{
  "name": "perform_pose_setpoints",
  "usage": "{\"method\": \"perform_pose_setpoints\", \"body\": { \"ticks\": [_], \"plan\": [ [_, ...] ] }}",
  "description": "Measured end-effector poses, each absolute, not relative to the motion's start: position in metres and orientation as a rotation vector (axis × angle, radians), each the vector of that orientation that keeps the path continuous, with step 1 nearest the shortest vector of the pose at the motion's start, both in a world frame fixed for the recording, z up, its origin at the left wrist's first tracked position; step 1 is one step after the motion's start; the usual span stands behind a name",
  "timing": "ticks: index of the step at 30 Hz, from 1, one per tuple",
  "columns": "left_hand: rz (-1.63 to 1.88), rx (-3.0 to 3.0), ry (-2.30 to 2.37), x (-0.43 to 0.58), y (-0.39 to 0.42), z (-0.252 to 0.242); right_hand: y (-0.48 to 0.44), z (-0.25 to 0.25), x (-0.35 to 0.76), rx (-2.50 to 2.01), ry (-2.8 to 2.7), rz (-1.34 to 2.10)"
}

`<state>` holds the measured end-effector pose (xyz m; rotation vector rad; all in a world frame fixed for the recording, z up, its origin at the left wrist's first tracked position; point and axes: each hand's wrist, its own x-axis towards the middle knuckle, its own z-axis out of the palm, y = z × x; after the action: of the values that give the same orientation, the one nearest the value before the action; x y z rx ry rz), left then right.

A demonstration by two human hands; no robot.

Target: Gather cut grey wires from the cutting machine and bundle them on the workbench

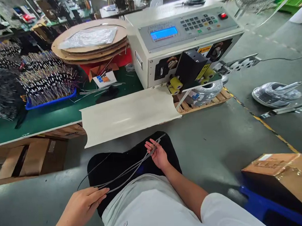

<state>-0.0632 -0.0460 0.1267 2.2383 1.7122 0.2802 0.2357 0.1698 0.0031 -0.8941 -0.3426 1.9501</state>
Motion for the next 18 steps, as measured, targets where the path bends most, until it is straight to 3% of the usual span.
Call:
{"method": "perform_pose_setpoints", "body": {
  "ticks": [5, 18],
  "plan": [
    [0.087, 1.979, 1.869, -0.061, -0.065, 0.107, 0.164, 0.003, 0.235, -0.924, -0.357, 1.915],
    [0.106, 1.870, 2.047, -0.044, -0.083, 0.096, 0.163, -0.014, 0.227, -0.863, -0.400, 1.792]
  ]
}}
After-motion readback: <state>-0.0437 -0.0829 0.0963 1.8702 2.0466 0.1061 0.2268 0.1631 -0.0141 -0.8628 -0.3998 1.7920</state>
